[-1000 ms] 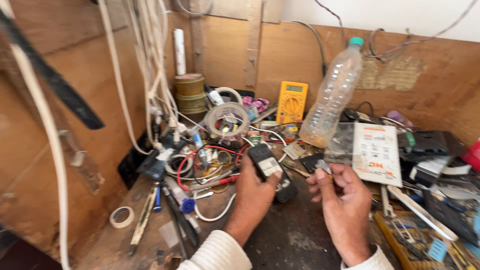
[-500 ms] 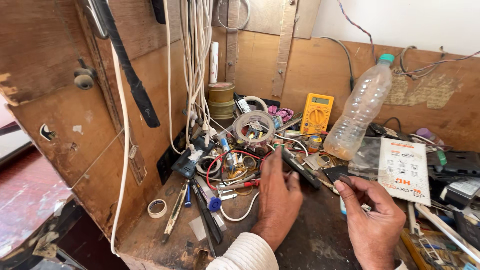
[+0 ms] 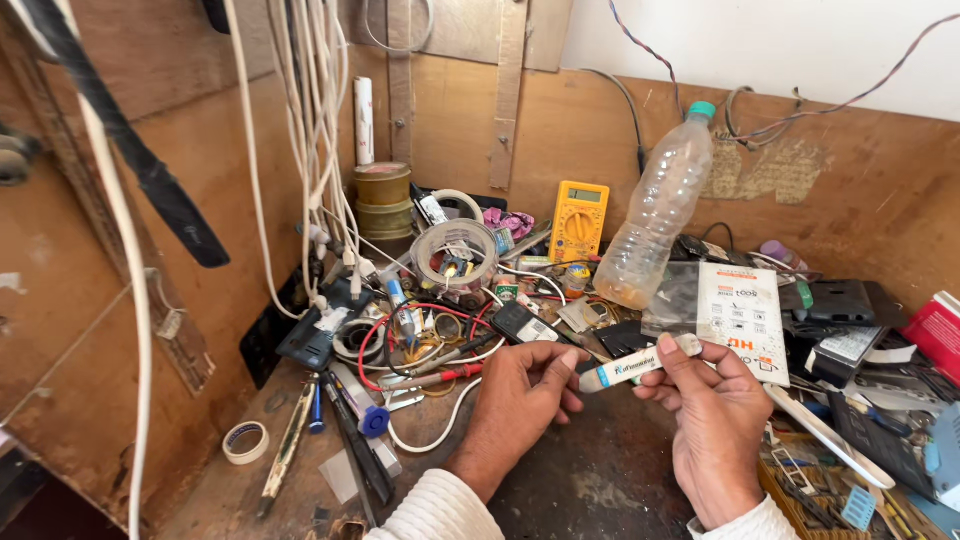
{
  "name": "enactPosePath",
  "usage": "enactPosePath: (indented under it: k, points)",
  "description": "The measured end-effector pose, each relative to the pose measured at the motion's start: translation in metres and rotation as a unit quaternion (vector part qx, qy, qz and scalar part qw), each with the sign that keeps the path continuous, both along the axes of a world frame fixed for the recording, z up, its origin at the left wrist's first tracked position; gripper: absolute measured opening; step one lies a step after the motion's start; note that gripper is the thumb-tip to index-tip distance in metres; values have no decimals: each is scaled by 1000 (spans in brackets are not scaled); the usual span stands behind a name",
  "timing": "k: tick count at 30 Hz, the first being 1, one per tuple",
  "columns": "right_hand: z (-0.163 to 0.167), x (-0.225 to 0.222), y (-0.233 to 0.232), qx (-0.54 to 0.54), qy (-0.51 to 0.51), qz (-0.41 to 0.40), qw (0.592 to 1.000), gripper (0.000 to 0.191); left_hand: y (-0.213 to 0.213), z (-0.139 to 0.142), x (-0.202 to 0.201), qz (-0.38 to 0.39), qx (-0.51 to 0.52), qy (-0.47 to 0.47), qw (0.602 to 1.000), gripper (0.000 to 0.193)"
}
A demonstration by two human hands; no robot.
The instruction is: The person works at a cluttered electronics repair bench. They handle a small black device and a marker-like object, then use a small blade to cut or trim a small component, repeatedly manipulating the parts by hand.
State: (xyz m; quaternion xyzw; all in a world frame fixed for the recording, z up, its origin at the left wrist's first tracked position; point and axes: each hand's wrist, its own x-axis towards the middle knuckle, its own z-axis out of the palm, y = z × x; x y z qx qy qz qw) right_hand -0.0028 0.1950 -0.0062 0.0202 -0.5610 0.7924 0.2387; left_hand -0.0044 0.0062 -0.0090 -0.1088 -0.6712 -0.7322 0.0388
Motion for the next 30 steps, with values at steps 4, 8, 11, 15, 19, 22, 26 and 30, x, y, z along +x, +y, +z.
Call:
enactPosePath:
  k: [4, 8, 11, 15, 19, 22, 26, 30]
  points:
    - [-2, -1, 0, 4, -16, 2, 1000, 19, 1, -9, -5, -52, 38, -22, 998, 24]
    - [-4, -1, -1, 17, -17, -5, 1000, 20, -1, -14, -8, -78, 69, -46, 994, 28]
    - [-5, 0, 0, 16, -20, -3, 1000, 21, -3, -14, -10, -96, 111, -52, 988, 32]
    - [-6, 0, 2, 12, -21, -10, 1000, 23, -5, -10, -8, -90, 143, -66, 983, 32]
    - [-6, 0, 1, 9, -29, -5, 1000, 22, -8, -3, -4, -79, 118, -67, 988, 31]
    - [-4, 1, -1, 5, -37, -2, 999, 22, -9, -1, -2, -69, 125, -69, 987, 37]
    - [-3, 2, -2, 27, -29, -14, 999, 27, -11, 0, -2, -60, 148, -67, 985, 43]
    - [-6, 2, 0, 57, -40, 2, 998, 31, -11, 1, -3, -58, 182, -69, 979, 41]
